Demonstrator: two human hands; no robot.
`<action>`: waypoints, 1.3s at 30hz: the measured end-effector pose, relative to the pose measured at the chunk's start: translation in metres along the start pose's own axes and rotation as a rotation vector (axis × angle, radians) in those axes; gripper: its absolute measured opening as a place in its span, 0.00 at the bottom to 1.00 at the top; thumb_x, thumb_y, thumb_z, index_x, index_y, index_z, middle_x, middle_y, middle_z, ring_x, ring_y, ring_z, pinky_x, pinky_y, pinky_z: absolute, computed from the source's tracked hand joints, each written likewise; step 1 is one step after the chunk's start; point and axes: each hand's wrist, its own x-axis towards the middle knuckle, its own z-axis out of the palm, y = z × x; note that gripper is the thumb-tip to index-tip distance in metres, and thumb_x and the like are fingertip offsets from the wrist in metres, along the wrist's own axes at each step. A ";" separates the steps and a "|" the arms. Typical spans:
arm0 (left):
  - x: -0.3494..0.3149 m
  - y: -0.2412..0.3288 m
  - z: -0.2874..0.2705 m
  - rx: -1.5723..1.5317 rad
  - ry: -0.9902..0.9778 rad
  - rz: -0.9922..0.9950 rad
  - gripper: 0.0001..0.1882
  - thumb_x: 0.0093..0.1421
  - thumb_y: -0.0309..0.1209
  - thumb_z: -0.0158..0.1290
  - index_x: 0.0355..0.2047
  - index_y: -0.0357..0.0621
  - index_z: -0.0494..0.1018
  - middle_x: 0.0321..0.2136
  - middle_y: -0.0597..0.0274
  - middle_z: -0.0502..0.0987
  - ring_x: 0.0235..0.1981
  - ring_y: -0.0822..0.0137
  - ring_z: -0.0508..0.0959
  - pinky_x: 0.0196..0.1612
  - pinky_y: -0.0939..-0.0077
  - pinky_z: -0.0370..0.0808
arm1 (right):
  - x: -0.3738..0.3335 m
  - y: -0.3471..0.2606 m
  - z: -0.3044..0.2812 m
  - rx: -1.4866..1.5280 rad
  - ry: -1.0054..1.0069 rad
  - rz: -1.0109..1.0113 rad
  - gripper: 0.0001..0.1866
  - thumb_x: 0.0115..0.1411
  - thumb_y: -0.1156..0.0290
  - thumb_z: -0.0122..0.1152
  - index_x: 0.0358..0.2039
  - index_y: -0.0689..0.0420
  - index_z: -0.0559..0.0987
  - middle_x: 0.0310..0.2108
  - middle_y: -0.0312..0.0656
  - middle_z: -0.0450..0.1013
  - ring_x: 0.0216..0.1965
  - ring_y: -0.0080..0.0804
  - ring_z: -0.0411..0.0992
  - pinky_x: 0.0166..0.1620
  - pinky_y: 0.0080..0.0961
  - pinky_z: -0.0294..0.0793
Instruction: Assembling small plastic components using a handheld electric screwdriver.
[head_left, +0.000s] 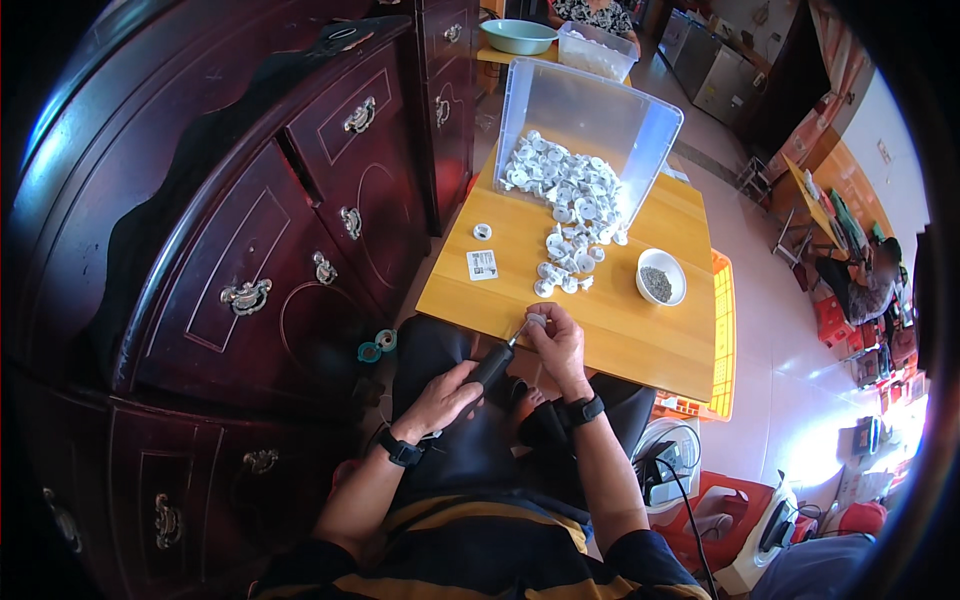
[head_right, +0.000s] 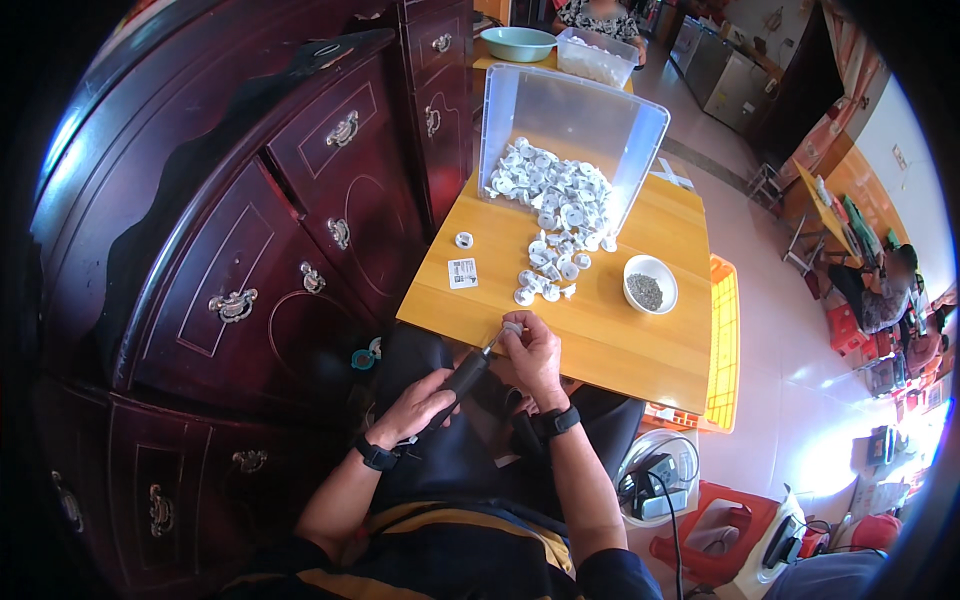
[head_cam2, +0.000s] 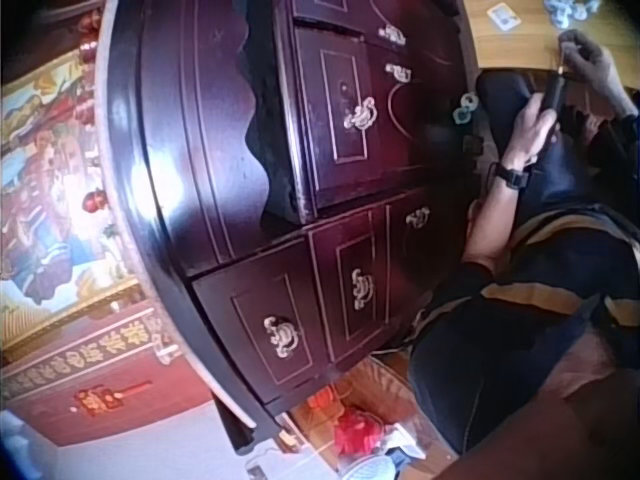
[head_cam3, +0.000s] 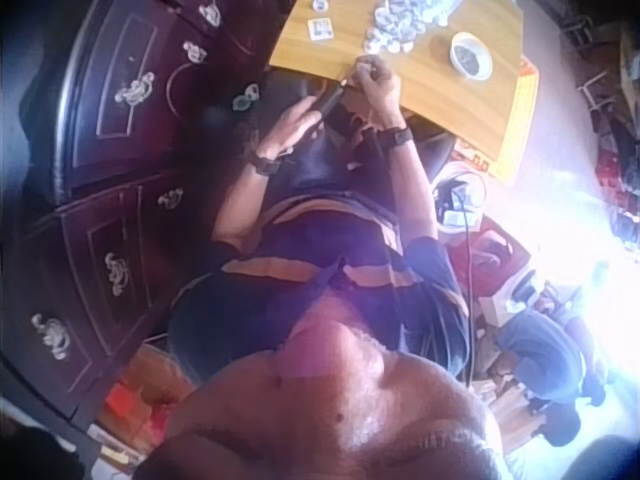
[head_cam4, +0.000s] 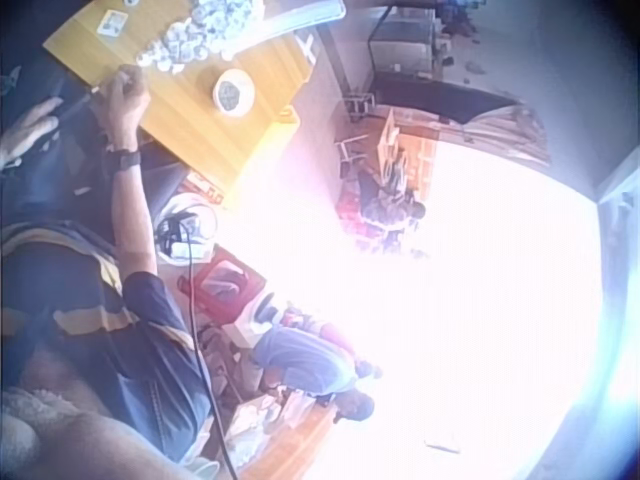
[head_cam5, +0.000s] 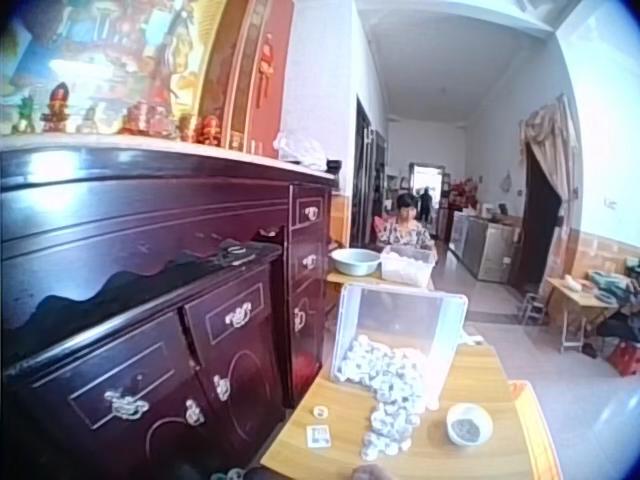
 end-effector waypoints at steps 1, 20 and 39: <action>0.000 0.000 0.000 0.000 0.000 -0.001 0.20 0.66 0.36 0.46 0.53 0.37 0.67 0.31 0.63 0.74 0.28 0.74 0.75 0.35 0.78 0.74 | 0.000 0.000 0.000 -0.007 0.003 -0.010 0.07 0.60 0.76 0.61 0.40 0.60 0.79 0.27 0.35 0.79 0.31 0.19 0.79 0.36 0.18 0.77; 0.000 -0.001 0.001 -0.008 0.012 -0.005 0.18 0.66 0.36 0.46 0.52 0.38 0.68 0.31 0.64 0.75 0.27 0.74 0.75 0.34 0.78 0.74 | -0.003 0.004 0.001 -0.042 0.052 -0.037 0.11 0.57 0.78 0.65 0.41 0.59 0.81 0.25 0.34 0.76 0.27 0.15 0.72 0.33 0.17 0.73; -0.001 -0.005 0.000 -0.185 0.000 0.021 0.18 0.67 0.35 0.50 0.54 0.38 0.69 0.31 0.65 0.75 0.28 0.77 0.75 0.33 0.81 0.74 | 0.000 0.011 -0.004 -0.057 0.021 -0.053 0.09 0.56 0.78 0.67 0.38 0.59 0.83 0.21 0.29 0.72 0.23 0.13 0.65 0.28 0.15 0.67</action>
